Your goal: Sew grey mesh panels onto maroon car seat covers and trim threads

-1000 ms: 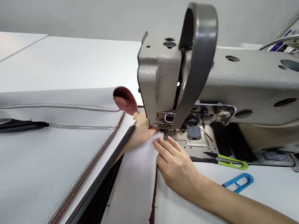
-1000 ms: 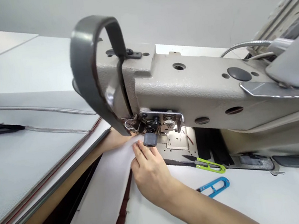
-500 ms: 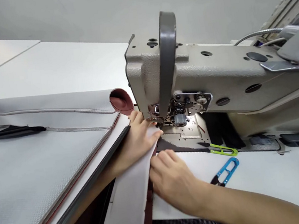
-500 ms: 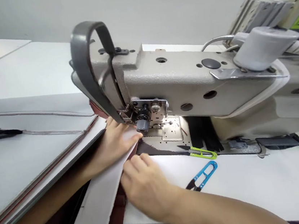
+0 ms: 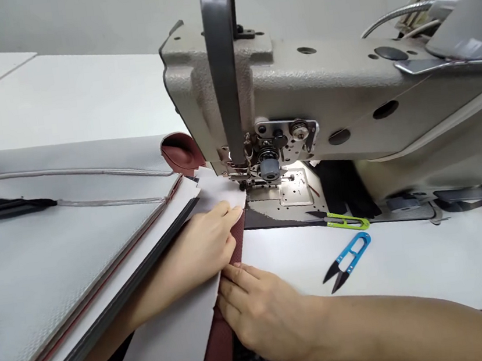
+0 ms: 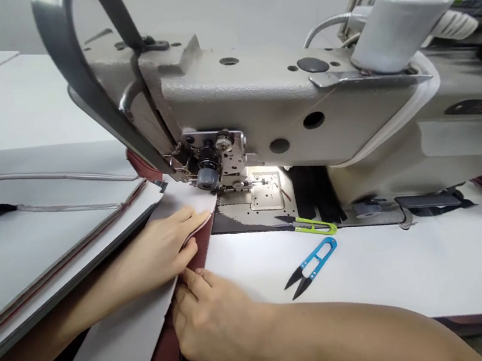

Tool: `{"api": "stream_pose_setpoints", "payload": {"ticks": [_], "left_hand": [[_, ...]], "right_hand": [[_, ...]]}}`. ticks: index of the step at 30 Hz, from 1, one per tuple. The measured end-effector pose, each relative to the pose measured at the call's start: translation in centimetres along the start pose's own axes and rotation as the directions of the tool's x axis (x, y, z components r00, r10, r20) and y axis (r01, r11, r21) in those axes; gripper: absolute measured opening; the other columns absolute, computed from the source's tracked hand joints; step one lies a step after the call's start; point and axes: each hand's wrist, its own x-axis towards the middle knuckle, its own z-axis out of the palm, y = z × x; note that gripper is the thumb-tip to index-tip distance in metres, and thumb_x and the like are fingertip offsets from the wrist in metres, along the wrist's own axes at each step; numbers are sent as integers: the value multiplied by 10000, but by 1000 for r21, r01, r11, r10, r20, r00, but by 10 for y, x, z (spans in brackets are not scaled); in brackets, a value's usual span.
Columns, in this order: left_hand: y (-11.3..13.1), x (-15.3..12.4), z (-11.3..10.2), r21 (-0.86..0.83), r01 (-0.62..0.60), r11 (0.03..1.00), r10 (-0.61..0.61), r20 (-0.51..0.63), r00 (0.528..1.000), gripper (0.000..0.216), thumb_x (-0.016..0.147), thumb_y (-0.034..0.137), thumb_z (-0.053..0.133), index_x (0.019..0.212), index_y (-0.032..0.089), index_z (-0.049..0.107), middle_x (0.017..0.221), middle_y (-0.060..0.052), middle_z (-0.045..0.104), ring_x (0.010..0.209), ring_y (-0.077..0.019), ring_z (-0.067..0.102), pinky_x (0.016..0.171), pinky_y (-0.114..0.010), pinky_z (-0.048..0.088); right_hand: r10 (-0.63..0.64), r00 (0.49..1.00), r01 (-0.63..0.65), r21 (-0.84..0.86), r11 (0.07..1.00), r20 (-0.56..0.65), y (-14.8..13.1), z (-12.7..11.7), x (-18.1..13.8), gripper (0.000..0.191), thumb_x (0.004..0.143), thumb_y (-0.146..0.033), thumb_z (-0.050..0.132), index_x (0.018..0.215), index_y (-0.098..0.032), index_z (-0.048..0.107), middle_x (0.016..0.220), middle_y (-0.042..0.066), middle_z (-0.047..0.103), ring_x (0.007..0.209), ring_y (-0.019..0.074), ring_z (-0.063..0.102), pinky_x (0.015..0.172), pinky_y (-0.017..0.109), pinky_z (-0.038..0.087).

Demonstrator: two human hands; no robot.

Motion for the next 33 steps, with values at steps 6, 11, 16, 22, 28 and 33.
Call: {"api": "stream_pose_setpoints", "payload": {"ticks": [6,11,16,22,28,33], "left_hand": [[6,8,-6,88,62,994,-74,135,988,237,801,80,448,941,174,614,879,-61,622,708,-196,612,573,-318,356],[9,24,-8,142,3,990,-20,117,993,209,843,94,440,940,151,615,954,-82,641,722,-202,612,578,-334,345],[6,35,-4,182,-68,981,58,56,997,190,844,86,438,820,158,612,896,-93,651,753,-233,621,553,-342,332],[0,32,13,87,9,996,-11,20,1000,256,895,136,360,995,143,596,1031,-108,646,819,-235,650,603,-348,412],[-1,29,22,78,44,996,-41,-43,998,325,911,148,321,1121,142,569,1160,-117,621,887,-233,653,683,-350,463],[-3,27,21,-3,60,998,-60,-55,997,315,923,171,332,1140,161,560,1090,-83,619,886,-231,644,708,-344,463]], "right_hand": [[-6,1000,5,46,999,29,6,-2,1,267,936,-144,477,1026,-36,705,1089,198,702,1114,317,624,1025,430,472],[-1,1000,0,41,999,8,19,-3,2,261,935,-135,476,1009,-53,712,1052,159,713,1082,304,628,1014,402,484],[-16,999,11,119,993,43,37,-9,-4,268,951,-119,461,1096,-74,681,1140,97,699,1133,243,591,1092,334,431],[646,751,-614,-217,759,134,99,-57,-35,235,986,-184,465,1105,-166,667,1128,75,700,890,162,692,762,239,549],[909,409,-785,-479,392,73,147,-82,-55,219,889,-200,649,1050,-57,610,863,175,715,741,283,713,619,313,518],[930,361,-824,-442,354,72,147,-81,-61,237,959,-156,520,1193,-120,535,990,122,733,891,232,720,738,280,511]]}}
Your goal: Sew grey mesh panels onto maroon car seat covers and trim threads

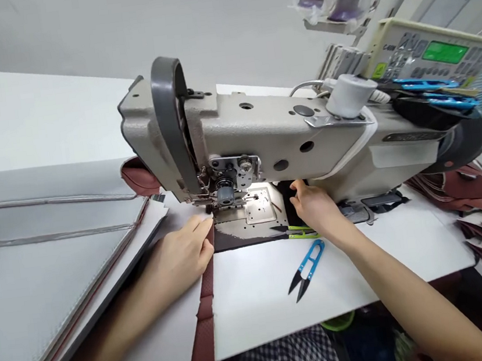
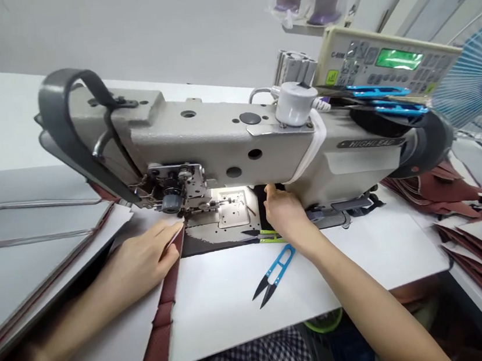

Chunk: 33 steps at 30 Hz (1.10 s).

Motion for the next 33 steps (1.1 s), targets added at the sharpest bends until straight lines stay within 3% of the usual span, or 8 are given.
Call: {"api": "stream_pose_setpoints", "payload": {"ticks": [8,15,19,21,24,27,30,33], "left_hand": [[0,0,-2,22,-21,1000,21,3,1000,339,930,176,300,1162,144,544,1071,-94,591,850,-238,635,664,-345,433],[0,3,0,-39,-7,999,7,-11,1000,364,924,181,302,1165,129,570,1043,-103,601,889,-254,629,710,-351,443],[0,-4,-12,-291,0,957,-9,-30,999,410,928,306,383,1240,122,574,1094,-119,621,891,-249,614,794,-373,463],[6,-12,-21,-587,14,809,9,36,999,473,928,457,439,1268,162,584,1114,-104,647,856,-226,616,794,-357,485],[25,-24,-27,-948,158,276,207,219,953,562,902,632,459,1208,196,637,1144,-106,678,970,-240,645,845,-351,532],[45,-31,-17,-922,325,-211,187,288,939,513,900,555,540,1205,148,611,1168,-148,689,1086,-251,651,937,-360,532],[55,-34,-5,-892,263,-368,-79,312,947,437,894,414,601,1215,125,534,1037,-147,728,899,-200,697,825,-317,562],[56,-38,-3,-942,139,-305,-217,211,953,332,902,435,593,1075,165,506,947,-104,737,781,-182,692,715,-294,557]], "right_hand": [[39,999,-38,28,999,-32,-3,0,-14,399,876,-22,497,1268,-94,518,991,149,721,872,277,714,704,320,473],[134,983,-102,239,966,-122,3,-3,-14,259,880,-205,653,1127,-155,593,797,83,722,751,265,692,673,325,457],[173,969,-74,458,886,-178,8,-10,-31,268,1014,-303,396,1129,-212,620,845,64,734,745,225,692,689,336,514],[124,978,27,690,723,-167,0,-13,-51,326,1018,-300,340,1195,-246,609,1002,57,741,865,196,706,750,317,551],[-67,988,149,956,252,-136,-35,-11,-93,323,923,-237,540,1231,-290,622,1124,29,723,1027,178,687,854,295,550],[-193,960,241,952,191,-204,-82,0,-135,80,842,-210,660,912,-225,696,821,-6,726,733,130,672,714,219,514],[-289,951,154,976,150,-106,-117,12,-153,257,934,-297,566,701,-190,579,577,-34,604,506,88,519,550,203,405],[-264,962,-60,997,38,68,-127,16,-147,414,993,-401,462,635,-196,493,499,-43,530,467,86,444,519,213,352]]}}
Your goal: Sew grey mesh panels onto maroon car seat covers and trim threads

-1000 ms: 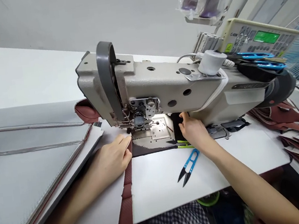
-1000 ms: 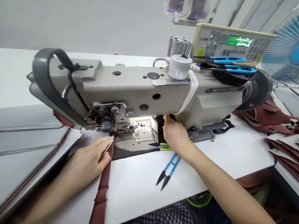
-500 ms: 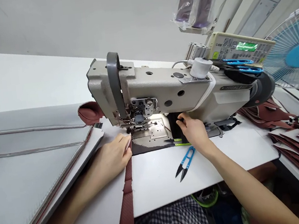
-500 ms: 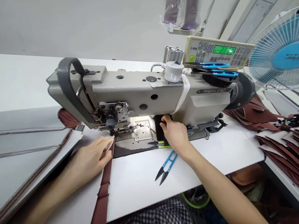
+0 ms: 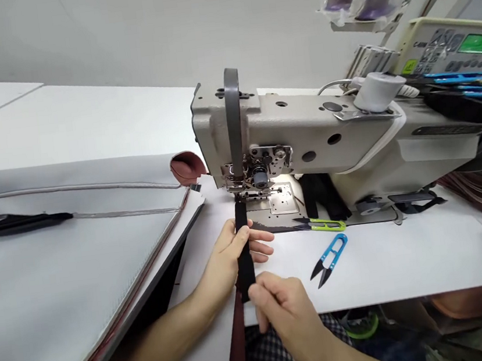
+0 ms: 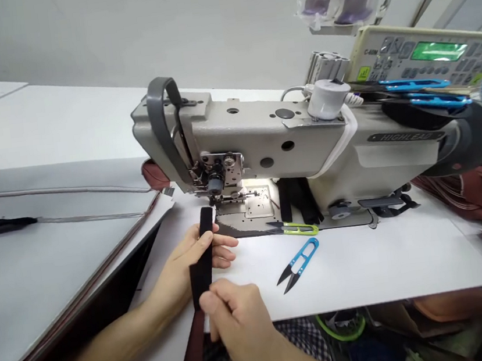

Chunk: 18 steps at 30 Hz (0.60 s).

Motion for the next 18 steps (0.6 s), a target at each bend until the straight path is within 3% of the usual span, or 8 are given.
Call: {"api": "stream_pose_setpoints", "payload": {"ticks": [5,8,11,13,16,18], "left_hand": [[5,-11,-2,222,-110,969,82,130,988,274,877,428,637,911,157,661,996,-66,720,897,-171,660,817,-260,512],[1,-15,-1,226,-148,963,108,182,977,315,920,445,561,953,166,701,971,-50,715,759,-145,638,788,-279,502],[1,-16,1,220,-155,963,109,209,972,328,921,458,551,937,164,696,761,-13,674,583,-129,586,677,-286,493],[4,-17,1,245,-172,954,126,194,973,308,907,448,576,898,167,700,679,1,637,582,-137,584,672,-285,499],[10,-17,0,325,-215,921,181,132,975,278,890,429,603,862,177,718,785,-22,664,769,-164,618,749,-270,508],[10,-17,-1,396,-222,891,187,126,974,290,888,436,604,825,176,716,747,-14,629,728,-142,568,664,-235,476]], "right_hand": [[-5,980,26,104,994,-197,-6,-12,18,470,986,-489,473,615,-200,479,470,-51,478,500,99,404,565,233,352],[-17,967,49,119,992,-256,-6,-12,20,479,980,-497,493,602,-204,470,462,-52,467,491,102,417,553,238,357],[-19,960,56,125,991,-280,-4,-11,19,489,983,-498,486,592,-204,462,456,-52,463,473,98,419,529,236,359],[-42,958,76,110,991,-285,-6,-15,19,472,969,-482,517,591,-201,490,462,-51,466,469,95,421,510,231,363],[-115,922,153,75,985,-370,-14,-27,22,225,865,-409,688,790,-201,640,537,-66,499,486,85,416,485,212,362],[-150,895,188,49,981,-419,-22,-36,27,240,792,-334,762,977,-220,659,608,-72,533,504,78,423,485,200,372]]}}
